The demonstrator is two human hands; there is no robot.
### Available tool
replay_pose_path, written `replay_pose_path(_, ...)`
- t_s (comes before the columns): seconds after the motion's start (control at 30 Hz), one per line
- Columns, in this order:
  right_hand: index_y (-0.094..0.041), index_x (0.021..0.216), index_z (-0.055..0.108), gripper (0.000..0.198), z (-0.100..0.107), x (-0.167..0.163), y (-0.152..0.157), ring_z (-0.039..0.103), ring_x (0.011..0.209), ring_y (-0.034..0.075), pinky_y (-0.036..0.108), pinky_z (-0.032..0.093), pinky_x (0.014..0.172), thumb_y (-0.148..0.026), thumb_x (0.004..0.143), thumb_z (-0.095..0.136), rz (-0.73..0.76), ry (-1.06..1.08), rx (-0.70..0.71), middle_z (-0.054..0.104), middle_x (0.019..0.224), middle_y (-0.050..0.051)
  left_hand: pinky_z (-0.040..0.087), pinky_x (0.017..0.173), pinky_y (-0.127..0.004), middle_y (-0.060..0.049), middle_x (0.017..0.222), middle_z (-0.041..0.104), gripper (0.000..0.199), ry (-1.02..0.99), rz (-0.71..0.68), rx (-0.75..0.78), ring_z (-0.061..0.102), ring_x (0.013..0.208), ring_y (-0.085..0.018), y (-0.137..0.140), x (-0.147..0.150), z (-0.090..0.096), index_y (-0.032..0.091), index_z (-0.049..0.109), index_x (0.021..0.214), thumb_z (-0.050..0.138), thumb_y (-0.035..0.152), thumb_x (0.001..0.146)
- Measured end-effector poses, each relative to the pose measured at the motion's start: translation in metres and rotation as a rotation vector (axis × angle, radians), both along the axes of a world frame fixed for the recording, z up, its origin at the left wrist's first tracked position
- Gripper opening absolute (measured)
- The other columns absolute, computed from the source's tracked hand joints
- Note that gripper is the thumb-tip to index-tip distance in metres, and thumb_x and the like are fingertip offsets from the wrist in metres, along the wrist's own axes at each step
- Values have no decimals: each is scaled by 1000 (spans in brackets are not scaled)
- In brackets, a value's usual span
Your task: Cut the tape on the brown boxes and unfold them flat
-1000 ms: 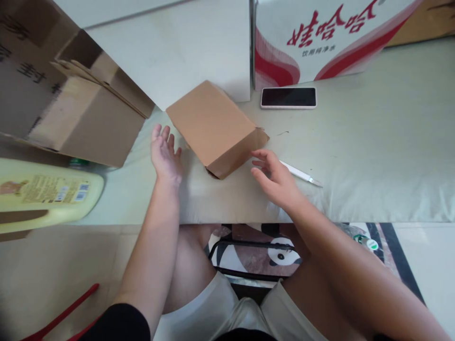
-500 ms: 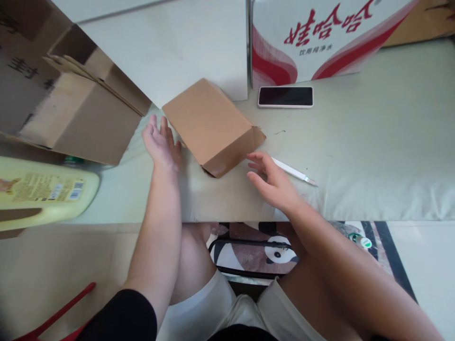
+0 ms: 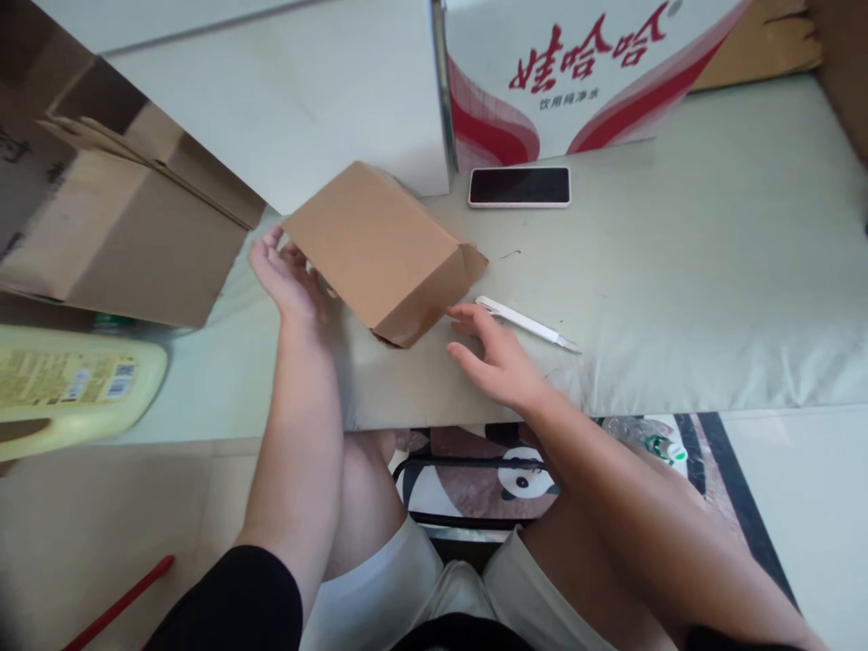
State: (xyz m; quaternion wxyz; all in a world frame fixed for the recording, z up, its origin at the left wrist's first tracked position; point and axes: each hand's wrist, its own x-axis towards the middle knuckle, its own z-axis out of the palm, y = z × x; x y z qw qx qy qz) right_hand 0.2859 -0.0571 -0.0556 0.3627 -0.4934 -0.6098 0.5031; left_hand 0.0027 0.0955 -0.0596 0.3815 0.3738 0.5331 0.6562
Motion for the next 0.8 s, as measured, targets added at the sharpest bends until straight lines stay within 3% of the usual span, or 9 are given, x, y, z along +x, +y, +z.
replay_pose_path(0.1,-28,142,47,52,1,2,0,57,140,34,62,43,118,-47,95,56,40,-29,23,53,156,14,50,86,-34,-5,104,65,36,-101,1,14,63,97,-20,-9,12,12,25,55,93,39,57,95)
replay_pose_path(0.2,-29,151,43,62,1,2,1,52,144,36,63,39,120,-49,95,56,90,-75,57,47,162,13,47,77,-31,-3,97,61,32,-83,-20,-12,61,91,-19,-16,10,14,25,51,89,58,56,86)
replay_pose_path(0.37,-27,160,33,77,1,-9,6,41,152,37,64,30,125,-51,92,59,101,-100,85,30,171,13,48,93,-34,-3,92,58,31,202,152,50,61,103,-21,-32,-12,10,23,54,92,58,52,83)
replay_pose_path(0.5,-29,155,42,67,7,-20,11,50,145,36,63,37,121,-40,91,59,21,-164,108,47,161,12,49,104,-43,-5,101,62,35,489,212,95,63,108,-24,-53,-28,11,25,61,106,57,48,80)
replay_pose_path(0.67,-25,133,61,47,14,-5,11,63,122,35,59,48,108,-31,86,60,-197,-372,235,66,132,14,39,121,-48,-11,135,56,50,830,21,323,55,134,-29,-72,-37,9,24,73,104,55,67,86)
replay_pose_path(0.8,-21,126,64,45,14,29,3,60,117,41,63,46,102,-32,83,63,-353,-680,254,64,121,20,36,123,-51,-17,142,52,69,884,-127,327,52,139,-34,-75,-35,6,21,70,120,64,77,78)
